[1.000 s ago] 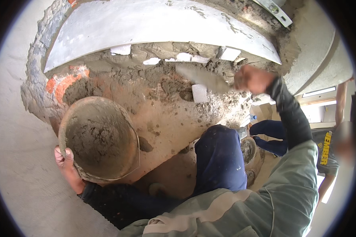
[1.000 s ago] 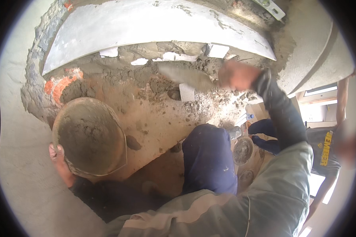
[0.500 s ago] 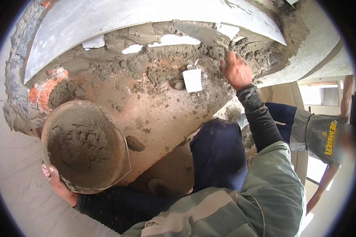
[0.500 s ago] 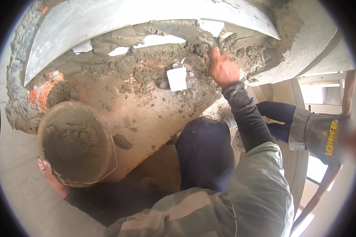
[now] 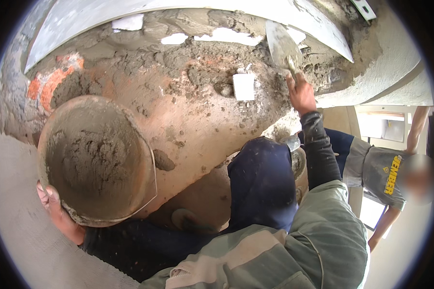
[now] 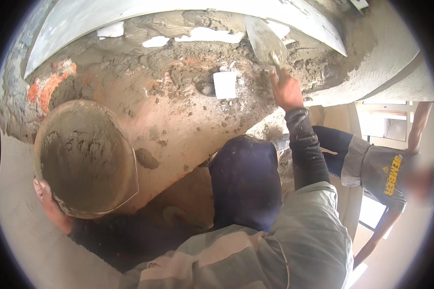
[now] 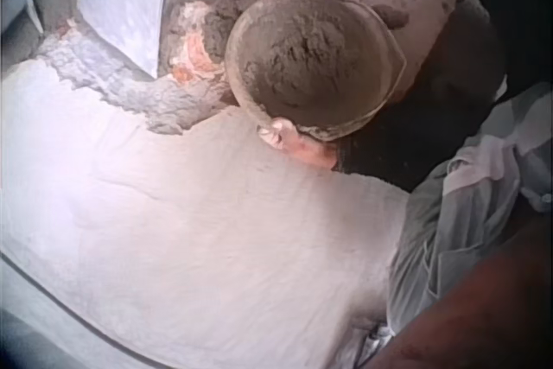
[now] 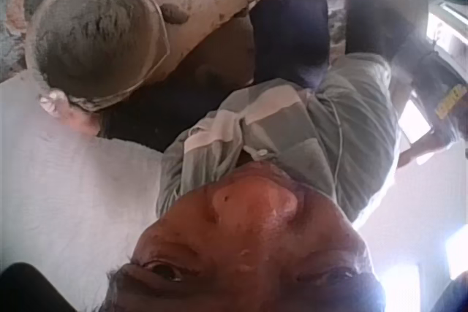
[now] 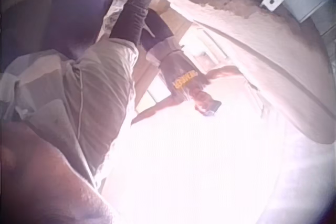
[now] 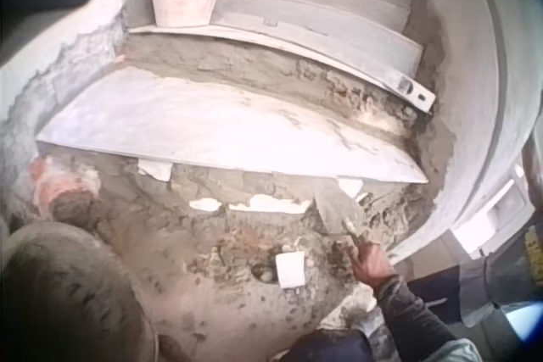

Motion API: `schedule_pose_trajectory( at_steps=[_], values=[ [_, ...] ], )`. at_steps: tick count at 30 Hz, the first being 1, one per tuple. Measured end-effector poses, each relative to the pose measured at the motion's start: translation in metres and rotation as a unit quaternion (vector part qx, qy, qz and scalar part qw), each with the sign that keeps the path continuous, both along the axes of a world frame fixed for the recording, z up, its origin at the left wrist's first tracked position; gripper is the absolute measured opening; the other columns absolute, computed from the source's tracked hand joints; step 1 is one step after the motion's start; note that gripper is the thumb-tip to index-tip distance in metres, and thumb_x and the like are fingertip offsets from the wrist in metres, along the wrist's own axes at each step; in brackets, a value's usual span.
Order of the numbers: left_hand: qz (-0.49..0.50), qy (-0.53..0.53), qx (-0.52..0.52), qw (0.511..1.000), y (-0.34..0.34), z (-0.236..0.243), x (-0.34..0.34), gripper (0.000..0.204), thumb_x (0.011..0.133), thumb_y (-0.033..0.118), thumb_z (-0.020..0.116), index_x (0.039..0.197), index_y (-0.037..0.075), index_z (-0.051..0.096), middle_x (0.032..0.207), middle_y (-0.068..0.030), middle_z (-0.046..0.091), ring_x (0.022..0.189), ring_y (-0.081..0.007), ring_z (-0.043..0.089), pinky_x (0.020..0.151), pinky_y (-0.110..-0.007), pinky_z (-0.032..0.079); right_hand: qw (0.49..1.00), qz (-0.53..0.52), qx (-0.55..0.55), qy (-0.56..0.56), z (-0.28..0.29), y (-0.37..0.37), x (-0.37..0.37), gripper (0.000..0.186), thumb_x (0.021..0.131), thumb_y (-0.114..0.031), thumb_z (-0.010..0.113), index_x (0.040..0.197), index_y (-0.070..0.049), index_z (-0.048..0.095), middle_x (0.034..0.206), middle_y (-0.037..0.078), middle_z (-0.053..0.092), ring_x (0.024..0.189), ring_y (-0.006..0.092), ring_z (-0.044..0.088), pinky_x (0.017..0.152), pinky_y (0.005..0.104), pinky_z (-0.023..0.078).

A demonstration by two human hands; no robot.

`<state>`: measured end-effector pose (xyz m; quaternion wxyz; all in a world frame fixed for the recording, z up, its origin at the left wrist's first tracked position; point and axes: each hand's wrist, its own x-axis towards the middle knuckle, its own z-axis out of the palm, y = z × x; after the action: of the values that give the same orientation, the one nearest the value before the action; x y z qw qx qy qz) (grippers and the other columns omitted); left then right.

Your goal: The person installs tiles on a concrete staircase by applying mortar with a trowel, placing tiles, leveling them with a spirit level, and tapping them into place with a rubber mallet.

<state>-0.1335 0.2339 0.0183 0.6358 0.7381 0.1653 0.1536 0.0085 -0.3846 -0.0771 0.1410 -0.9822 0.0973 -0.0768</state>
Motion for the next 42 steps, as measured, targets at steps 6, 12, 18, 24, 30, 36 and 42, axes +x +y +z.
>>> schedule_pose_trajectory(
  at_steps=[6,12,18,24,30,36,42],
  values=[
    [0.024,-0.041,-0.074,0.996,-0.010,-0.001,-0.001,0.042,0.100,0.027,0.060,0.131,0.001,0.050,0.123,-0.0093,0.057,0.111,-0.0167,0.054,0.099,-0.033,0.041,0.999,0.038,0.001,0.022,0.023,0.020,-0.065,0.034,0.101,-0.033,0.052,0.097,0.000,0.061,0.076,0.030,0.063,0.073,0.0460,0.065,0.063,0.0543,0.048],
    [0.091,-0.017,-0.101,0.991,-0.007,0.001,-0.001,0.052,0.095,0.031,0.068,0.131,0.000,0.049,0.123,-0.0101,0.058,0.111,-0.0183,0.056,0.099,-0.032,0.044,0.992,0.122,-0.030,0.017,0.036,0.085,0.014,0.048,0.106,-0.043,0.040,0.099,0.001,0.059,0.058,0.018,0.059,0.048,0.0316,0.061,0.044,0.0452,0.046],
    [0.208,-0.003,-0.059,0.976,-0.023,-0.001,0.000,0.040,0.096,0.023,0.067,0.124,-0.001,0.054,0.118,-0.0098,0.062,0.104,-0.0159,0.060,0.094,-0.031,0.047,0.999,0.009,-0.005,0.049,0.031,0.065,0.045,0.048,0.102,-0.039,0.039,0.109,-0.001,0.068,0.084,0.021,0.067,0.076,0.0282,0.067,0.069,0.0453,0.055],
    [0.159,-0.045,-0.146,0.975,-0.061,0.013,0.002,0.047,0.094,0.021,0.068,0.130,-0.005,0.053,0.118,-0.0122,0.063,0.108,-0.0177,0.061,0.096,-0.031,0.047,0.998,0.063,-0.023,0.014,0.005,0.011,0.030,0.051,0.101,-0.043,0.046,0.093,0.002,0.067,0.069,0.014,0.062,0.066,0.0214,0.061,0.056,0.0409,0.048],
    [0.062,-0.047,-0.127,0.989,-0.032,0.011,0.002,0.046,0.094,0.017,0.068,0.130,-0.007,0.053,0.119,-0.0120,0.062,0.109,-0.0180,0.059,0.096,-0.030,0.046,0.977,0.198,-0.080,0.019,0.034,0.023,-0.064,0.027,0.099,-0.026,0.052,0.091,-0.001,0.060,0.060,0.007,0.051,0.050,0.0183,0.050,0.048,0.0345,0.041],
    [-0.113,-0.043,-0.092,0.988,-0.055,0.014,0.015,0.019,0.092,0.013,0.069,0.105,0.000,0.063,0.091,-0.0002,0.061,0.080,-0.0063,0.053,0.072,-0.023,0.043,0.933,0.356,-0.036,0.040,0.132,0.214,-0.086,0.027,0.098,-0.027,0.058,0.104,-0.002,0.066,0.084,0.019,0.062,0.070,0.0345,0.064,0.067,0.0447,0.050],
    [-0.120,-0.136,-0.035,0.983,-0.070,0.007,0.026,0.015,0.087,0.007,0.072,0.088,0.001,0.058,0.082,0.0005,0.060,0.075,-0.0055,0.051,0.068,-0.024,0.043,0.862,0.473,-0.177,0.034,0.099,0.323,-0.032,0.028,0.097,-0.027,0.053,0.091,-0.002,0.064,0.085,0.021,0.065,0.068,0.0371,0.066,0.063,0.0459,0.055]
  ],
)
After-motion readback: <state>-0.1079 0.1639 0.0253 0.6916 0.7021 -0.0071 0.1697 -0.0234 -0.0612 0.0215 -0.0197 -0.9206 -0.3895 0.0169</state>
